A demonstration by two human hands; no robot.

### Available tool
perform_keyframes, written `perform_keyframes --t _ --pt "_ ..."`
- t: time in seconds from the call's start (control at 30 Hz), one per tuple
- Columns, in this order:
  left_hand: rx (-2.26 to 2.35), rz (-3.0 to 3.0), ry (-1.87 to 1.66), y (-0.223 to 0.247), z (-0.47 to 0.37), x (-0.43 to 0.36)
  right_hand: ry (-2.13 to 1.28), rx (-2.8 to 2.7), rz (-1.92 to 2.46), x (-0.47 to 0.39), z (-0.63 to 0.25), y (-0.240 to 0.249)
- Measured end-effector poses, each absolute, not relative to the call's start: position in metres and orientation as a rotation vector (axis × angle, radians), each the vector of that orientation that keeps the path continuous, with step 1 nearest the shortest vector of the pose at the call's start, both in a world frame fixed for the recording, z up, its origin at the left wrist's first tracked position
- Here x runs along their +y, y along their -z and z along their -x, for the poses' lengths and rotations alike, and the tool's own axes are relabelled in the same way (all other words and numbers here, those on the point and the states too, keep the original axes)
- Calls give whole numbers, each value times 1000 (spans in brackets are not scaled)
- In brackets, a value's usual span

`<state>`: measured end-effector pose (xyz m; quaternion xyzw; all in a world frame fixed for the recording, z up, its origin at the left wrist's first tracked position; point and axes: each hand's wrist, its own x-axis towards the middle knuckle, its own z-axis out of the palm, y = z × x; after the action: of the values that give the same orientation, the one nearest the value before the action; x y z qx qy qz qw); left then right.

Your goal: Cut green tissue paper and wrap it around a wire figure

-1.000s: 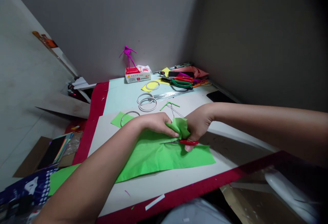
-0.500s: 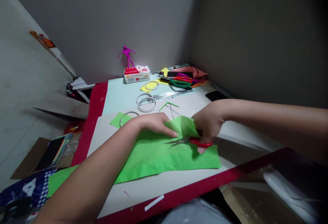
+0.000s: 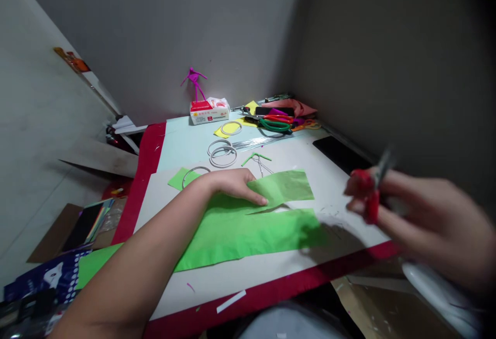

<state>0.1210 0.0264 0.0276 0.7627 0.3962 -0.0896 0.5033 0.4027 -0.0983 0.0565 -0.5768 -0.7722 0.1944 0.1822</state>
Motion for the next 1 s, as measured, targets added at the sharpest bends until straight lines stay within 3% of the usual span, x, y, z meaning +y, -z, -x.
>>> perform_keyframes --t 0.13,0.27,0.67,0.9,1.0 --pt "931 -1825 237 -29 -123 28 -679 -2497 771 -117 -351 -26" --pt "927 -1821 264 -34 -126 29 -909 -2716 452 -113 -322 -8" --pt "807 -1878 320 -39 -122 36 -938 -2669 606 -105 -343 -14" --pt "889 -1980 289 -31 -126 30 -1400 -2459 782 -110 -357 -16" --pt "915 -1983 294 -29 -124 28 -1445 -2283 972 -107 -361 -14"
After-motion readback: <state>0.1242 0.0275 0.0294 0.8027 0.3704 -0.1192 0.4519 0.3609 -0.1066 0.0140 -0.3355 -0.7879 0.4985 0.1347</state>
